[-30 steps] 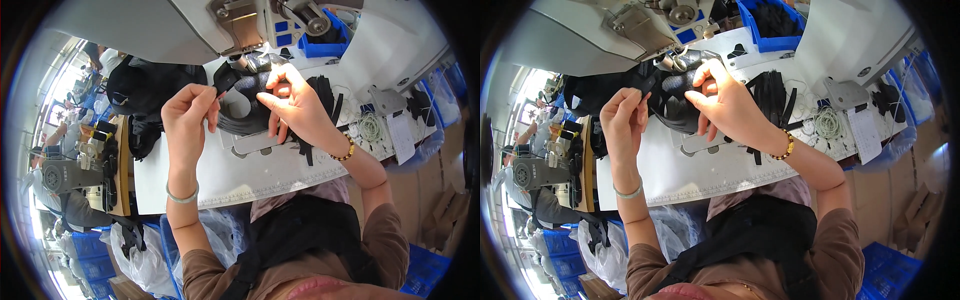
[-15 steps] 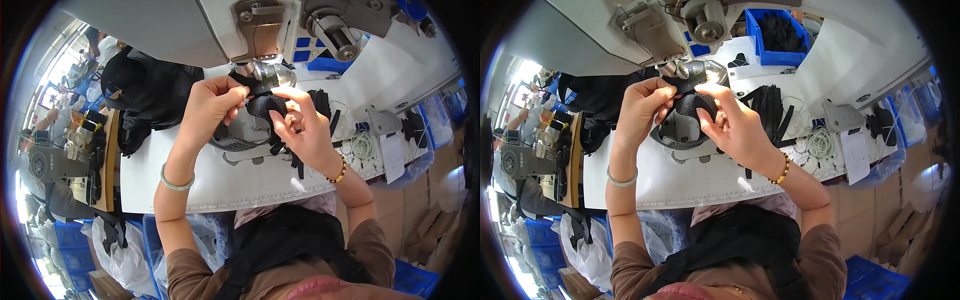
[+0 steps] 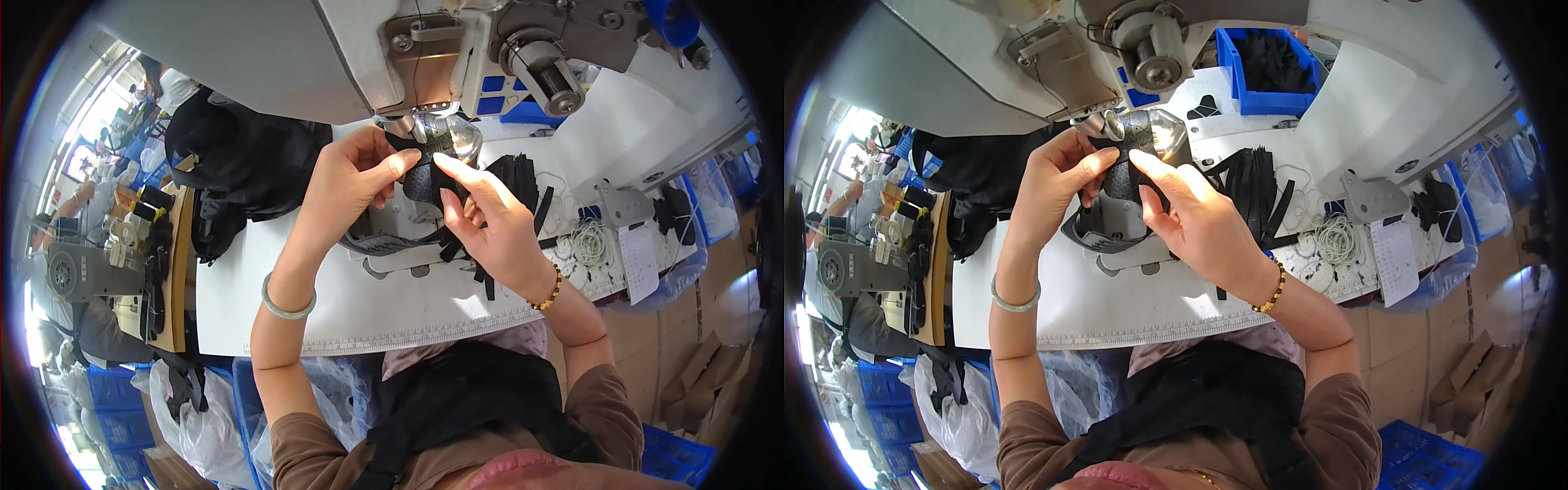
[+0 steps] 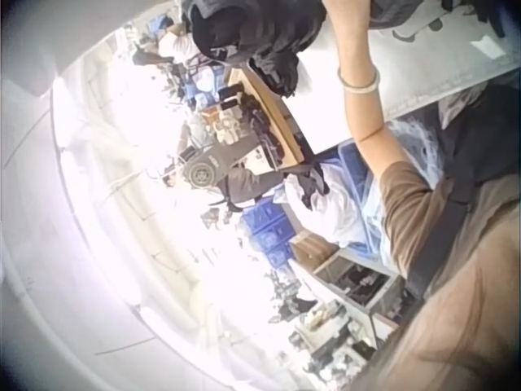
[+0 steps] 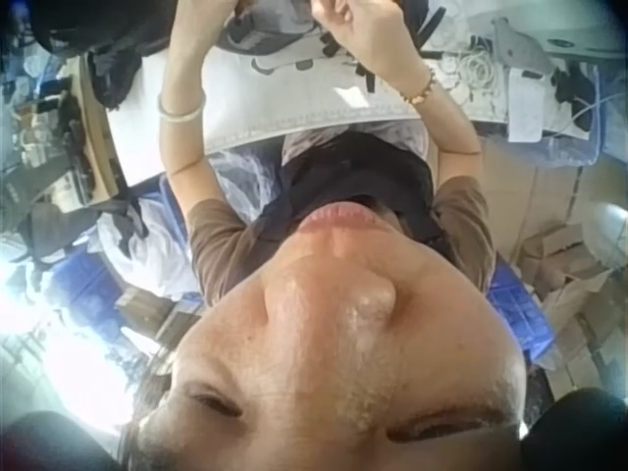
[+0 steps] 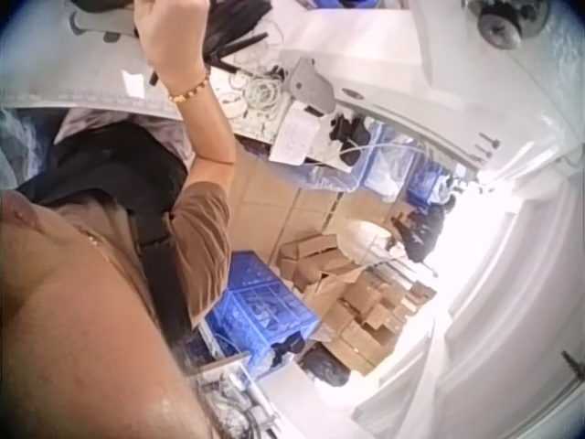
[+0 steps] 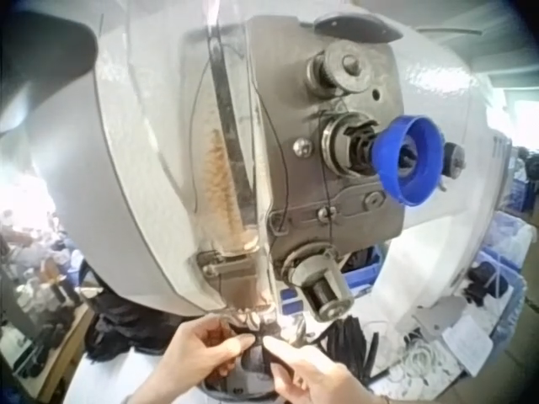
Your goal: Sewing and assembling black shoe components using an industrial sewing machine in a factory setting.
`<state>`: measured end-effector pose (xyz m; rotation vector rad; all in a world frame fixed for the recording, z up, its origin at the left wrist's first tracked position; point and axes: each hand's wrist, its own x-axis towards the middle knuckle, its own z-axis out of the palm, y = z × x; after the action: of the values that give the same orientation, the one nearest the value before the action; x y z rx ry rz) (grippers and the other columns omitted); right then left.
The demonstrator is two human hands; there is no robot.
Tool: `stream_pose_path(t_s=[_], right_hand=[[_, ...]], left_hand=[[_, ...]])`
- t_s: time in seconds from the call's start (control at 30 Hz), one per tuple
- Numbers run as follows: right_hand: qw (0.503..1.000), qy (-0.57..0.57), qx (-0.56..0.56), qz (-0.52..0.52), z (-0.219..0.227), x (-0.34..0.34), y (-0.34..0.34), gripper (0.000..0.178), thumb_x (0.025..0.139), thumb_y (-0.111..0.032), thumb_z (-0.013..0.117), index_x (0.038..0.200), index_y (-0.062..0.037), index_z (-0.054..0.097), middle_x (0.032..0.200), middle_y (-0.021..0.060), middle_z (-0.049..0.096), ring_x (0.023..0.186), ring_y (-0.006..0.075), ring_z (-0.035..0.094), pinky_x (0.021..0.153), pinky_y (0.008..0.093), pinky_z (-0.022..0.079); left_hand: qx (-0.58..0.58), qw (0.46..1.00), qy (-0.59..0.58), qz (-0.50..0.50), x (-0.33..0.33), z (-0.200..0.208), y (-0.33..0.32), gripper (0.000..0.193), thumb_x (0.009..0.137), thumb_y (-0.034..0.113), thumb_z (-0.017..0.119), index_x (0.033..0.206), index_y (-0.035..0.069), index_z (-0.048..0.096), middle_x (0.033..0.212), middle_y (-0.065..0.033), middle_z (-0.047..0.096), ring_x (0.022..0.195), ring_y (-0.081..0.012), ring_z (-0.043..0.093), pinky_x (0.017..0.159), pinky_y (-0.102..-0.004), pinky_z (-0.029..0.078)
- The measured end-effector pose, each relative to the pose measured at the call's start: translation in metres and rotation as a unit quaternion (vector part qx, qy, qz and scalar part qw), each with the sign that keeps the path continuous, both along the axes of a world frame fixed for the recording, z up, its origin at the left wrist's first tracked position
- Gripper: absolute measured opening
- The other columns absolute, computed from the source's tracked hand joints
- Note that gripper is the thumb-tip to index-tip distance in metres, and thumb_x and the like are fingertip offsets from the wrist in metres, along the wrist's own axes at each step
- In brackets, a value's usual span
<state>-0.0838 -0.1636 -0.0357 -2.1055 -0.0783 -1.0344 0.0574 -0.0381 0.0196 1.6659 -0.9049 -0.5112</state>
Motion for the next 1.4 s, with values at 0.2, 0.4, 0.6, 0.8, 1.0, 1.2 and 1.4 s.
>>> stream_pose_path(t_s=[0.2, 0.4, 0.6, 0.8, 1.0, 1.2, 1.4], right_hand=[[1.0, -0.017, 0.009, -0.012, -0.004, 0.004, 0.001, 0.042, 0.082, 0.0, 0.064, 0.122, -0.0083, 0.055, 0.079, 0.0015, 0.054, 0.055, 0.0034, 0.044, 0.05, 0.0181, 0.041], [0.999, 0.011, -0.011, -0.028, -0.001, 0.001, 0.002, 0.042, 0.082, 0.0, 0.063, 0.122, -0.0087, 0.054, 0.082, 0.0031, 0.055, 0.054, 0.0045, 0.045, 0.05, 0.0194, 0.042], [0.999, 0.023, -0.02, -0.043, 0.008, 0.005, 0.004, 0.043, 0.081, 0.0, 0.063, 0.122, -0.0083, 0.053, 0.087, 0.0062, 0.058, 0.052, 0.0069, 0.045, 0.05, 0.0215, 0.042], [0.998, 0.02, -0.024, -0.059, 0.006, 0.006, 0.004, 0.044, 0.08, 0.001, 0.064, 0.122, -0.0082, 0.053, 0.088, 0.0068, 0.059, 0.05, 0.0073, 0.045, 0.049, 0.0215, 0.042], [0.998, 0.022, -0.016, -0.06, 0.008, 0.005, 0.005, 0.045, 0.079, 0.001, 0.064, 0.122, -0.0085, 0.054, 0.088, 0.0062, 0.059, 0.049, 0.0062, 0.045, 0.048, 0.0208, 0.042], [0.999, 0.026, -0.018, -0.037, 0.01, 0.004, 0.001, 0.043, 0.078, -0.008, 0.066, 0.119, -0.0054, 0.052, 0.087, 0.0138, 0.058, 0.057, 0.0248, 0.058, 0.053, 0.032, 0.049], [0.971, 0.054, 0.228, 0.04, 0.01, 0.003, -0.001, 0.032, 0.084, -0.007, 0.063, 0.103, -0.0032, 0.038, 0.07, 0.0041, 0.053, 0.055, 0.005, 0.049, 0.051, 0.0213, 0.042]], left_hand=[[-0.046, 0.997, 0.055, -0.03, 0.004, 0.001, -0.002, 0.02, 0.084, 0.015, 0.067, 0.076, -0.002, 0.058, 0.063, -0.0025, 0.056, 0.052, -0.0064, 0.052, 0.05, -0.0185, 0.04], [-0.019, 0.997, 0.067, -0.041, 0.007, 0.008, -0.005, 0.016, 0.083, 0.011, 0.067, 0.078, -0.003, 0.06, 0.064, -0.003, 0.057, 0.054, -0.0062, 0.053, 0.047, -0.0191, 0.042], [-0.013, 0.995, 0.088, -0.042, 0.011, 0.018, -0.008, 0.01, 0.081, 0.005, 0.065, 0.087, -0.002, 0.06, 0.07, -0.0027, 0.057, 0.052, -0.006, 0.051, 0.042, -0.0187, 0.04], [-0.013, 0.994, 0.09, -0.056, 0.014, 0.017, -0.009, 0.011, 0.081, 0.003, 0.064, 0.09, 0.0, 0.06, 0.069, -0.0008, 0.055, 0.051, -0.0053, 0.049, 0.042, -0.0188, 0.039], [0.015, 0.995, 0.08, -0.059, 0.016, 0.02, -0.009, 0.014, 0.082, 0.006, 0.065, 0.092, -0.003, 0.062, 0.073, -0.0023, 0.058, 0.054, -0.0054, 0.05, 0.045, -0.0189, 0.04], [0.017, 0.995, 0.075, -0.062, 0.019, 0.017, -0.006, 0.009, 0.083, 0.004, 0.062, 0.089, -0.003, 0.062, 0.071, -0.0015, 0.057, 0.056, -0.0055, 0.051, 0.047, -0.0189, 0.041], [0.012, 0.994, 0.079, -0.068, 0.02, 0.013, -0.008, 0.009, 0.083, 0.003, 0.061, 0.09, -0.003, 0.062, 0.071, -0.0021, 0.058, 0.057, -0.0058, 0.051, 0.047, -0.0189, 0.042]])
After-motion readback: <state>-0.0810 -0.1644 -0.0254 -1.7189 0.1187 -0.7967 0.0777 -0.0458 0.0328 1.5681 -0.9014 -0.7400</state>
